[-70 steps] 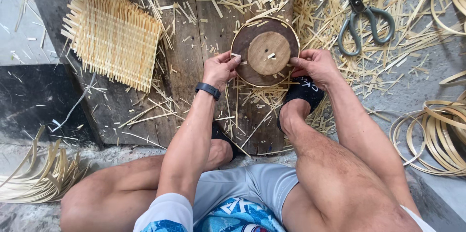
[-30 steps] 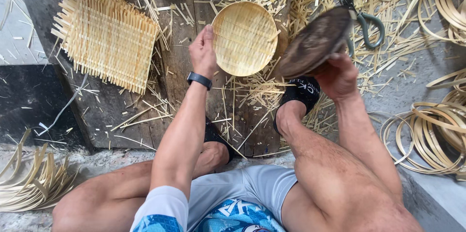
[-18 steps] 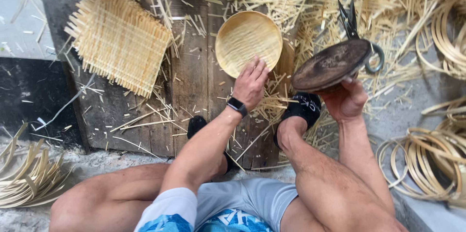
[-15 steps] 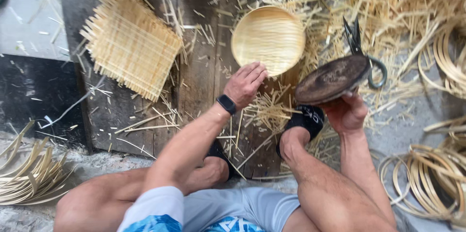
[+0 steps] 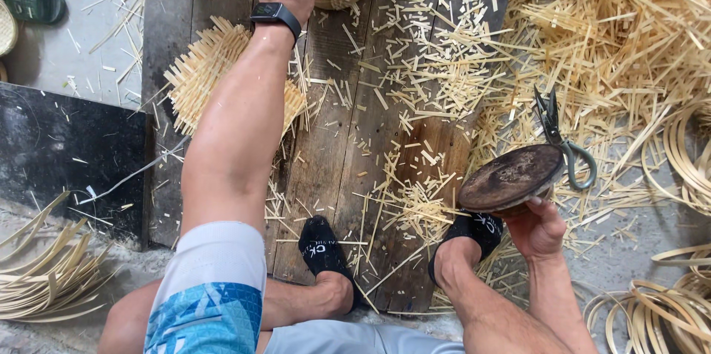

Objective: The person sits on the floor assembling a round woven bamboo basket. They trim bamboo strips with scissors, fit a woven bamboo mat over a round wooden mold, bend and secure a thin bamboo rim around the mat edge, and press the formed basket into shape.

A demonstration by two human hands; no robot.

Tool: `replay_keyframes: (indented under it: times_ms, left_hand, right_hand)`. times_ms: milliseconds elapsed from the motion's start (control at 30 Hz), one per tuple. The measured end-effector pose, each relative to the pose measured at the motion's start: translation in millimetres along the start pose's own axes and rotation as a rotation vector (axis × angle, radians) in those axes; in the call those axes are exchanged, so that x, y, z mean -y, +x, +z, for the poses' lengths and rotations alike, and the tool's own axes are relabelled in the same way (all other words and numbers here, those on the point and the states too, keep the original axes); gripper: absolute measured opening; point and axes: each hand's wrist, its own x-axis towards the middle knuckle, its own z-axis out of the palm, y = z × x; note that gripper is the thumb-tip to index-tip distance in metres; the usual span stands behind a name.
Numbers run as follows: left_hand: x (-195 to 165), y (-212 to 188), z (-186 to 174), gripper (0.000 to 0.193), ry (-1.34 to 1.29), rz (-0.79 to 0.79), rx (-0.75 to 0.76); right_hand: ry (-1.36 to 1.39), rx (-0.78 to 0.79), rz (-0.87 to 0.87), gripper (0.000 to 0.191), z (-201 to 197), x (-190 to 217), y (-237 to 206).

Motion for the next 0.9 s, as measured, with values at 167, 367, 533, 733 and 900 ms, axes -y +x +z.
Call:
replay_keyframes:
  times_ms: [167, 367, 533, 733, 900]
  left_hand:
    - [-2, 1, -7, 0.005, -0.17, 0.01, 0.026]
    - [-54, -29, -27, 0.027, -0.302, -0.158, -0.061]
    - [-187, -175, -30, 0.067, -1.183, -1.247, 1.018]
    - [-195, -234, -28, 0.047, -1.481, -1.403, 0.62]
    - [-152, -141, -181, 0.087, -0.495, -0.313, 0.519]
  right_hand:
    - [0.003, -0.021, 0.012, 0.045, 14, 4, 2]
    - [-0.035, 0.202, 0.039, 0.052, 55, -8, 26]
    - [-0.169, 0.149, 0.244, 0.048, 98, -35, 66]
    - [-0.383, -0.101, 0.377, 0.052, 102, -34, 61]
    - [-1.155, -0.158, -0.248, 0.033, 175, 78, -34]
